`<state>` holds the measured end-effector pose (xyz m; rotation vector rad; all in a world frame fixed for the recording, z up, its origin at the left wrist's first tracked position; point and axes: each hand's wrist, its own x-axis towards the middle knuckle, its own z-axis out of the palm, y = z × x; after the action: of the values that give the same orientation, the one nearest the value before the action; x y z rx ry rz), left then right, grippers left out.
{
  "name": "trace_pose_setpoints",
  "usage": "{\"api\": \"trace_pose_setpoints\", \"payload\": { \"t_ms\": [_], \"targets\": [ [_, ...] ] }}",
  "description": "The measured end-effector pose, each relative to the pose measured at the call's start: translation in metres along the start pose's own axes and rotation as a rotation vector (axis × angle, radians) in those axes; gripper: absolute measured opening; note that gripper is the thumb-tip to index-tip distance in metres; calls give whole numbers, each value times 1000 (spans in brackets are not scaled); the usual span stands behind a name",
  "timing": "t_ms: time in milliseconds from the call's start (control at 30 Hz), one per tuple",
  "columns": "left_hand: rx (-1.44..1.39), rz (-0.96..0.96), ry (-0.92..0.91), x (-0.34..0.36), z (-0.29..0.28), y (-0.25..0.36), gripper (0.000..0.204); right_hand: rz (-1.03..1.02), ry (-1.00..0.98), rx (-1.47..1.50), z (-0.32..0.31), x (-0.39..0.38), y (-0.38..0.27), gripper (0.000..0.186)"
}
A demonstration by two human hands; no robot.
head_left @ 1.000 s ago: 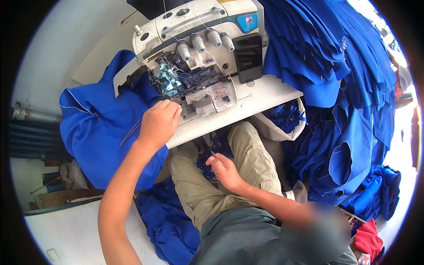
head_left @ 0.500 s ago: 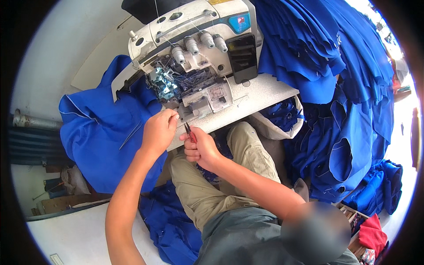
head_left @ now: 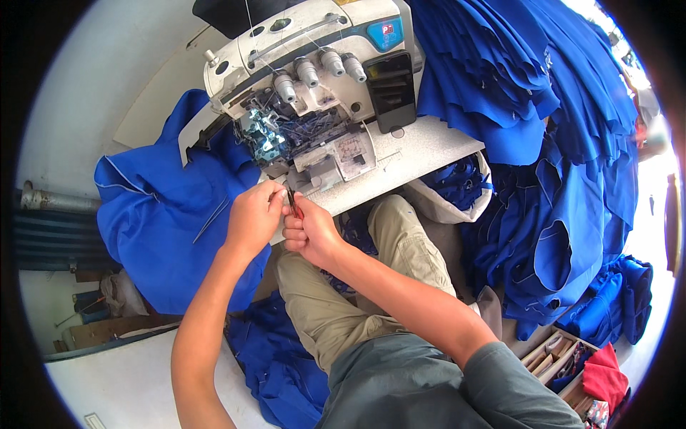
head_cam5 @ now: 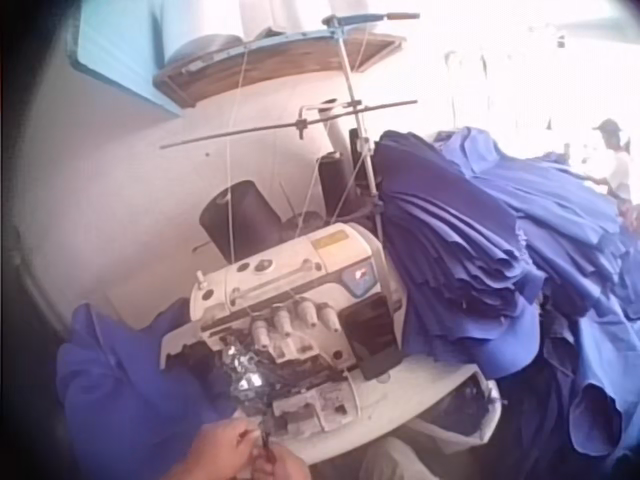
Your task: The person threads a sewing machine with white thread, guiding it through the tension assembly and needle area. They use red-handled scissors to trim the thread and adjust the fabric under the presser foot.
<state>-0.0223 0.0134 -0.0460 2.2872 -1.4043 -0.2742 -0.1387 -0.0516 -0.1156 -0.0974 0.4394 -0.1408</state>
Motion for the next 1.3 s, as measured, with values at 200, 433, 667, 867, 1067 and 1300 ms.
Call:
{"api": "trace_pose_setpoints", "payload": {
  "t_ms": [200, 433, 667, 867, 1067, 1300],
  "targets": [
    [-93, 55, 126, -7, 2, -8, 11, -178, 88, -27, -2, -20, 16, 36],
    [-234, 32, 228, -24, -21, -3, 10, -280, 160, -572, -7, -49, 24, 22],
    [-401, 111, 381, -53, -25, -18, 11, -229, 41, -566, 45, -5, -5, 26],
    [-750, 113, 322, -69, -24, -31, 12, -193, -36, -440, 59, 5, 6, 23],
    [-968, -15, 203, -83, -24, -39, 14, -183, -58, -497, 54, 6, 14, 17],
    [-798, -10, 179, -94, -33, -47, 15, -153, -72, -642, 59, -2, 14, 18]
  ]
}}
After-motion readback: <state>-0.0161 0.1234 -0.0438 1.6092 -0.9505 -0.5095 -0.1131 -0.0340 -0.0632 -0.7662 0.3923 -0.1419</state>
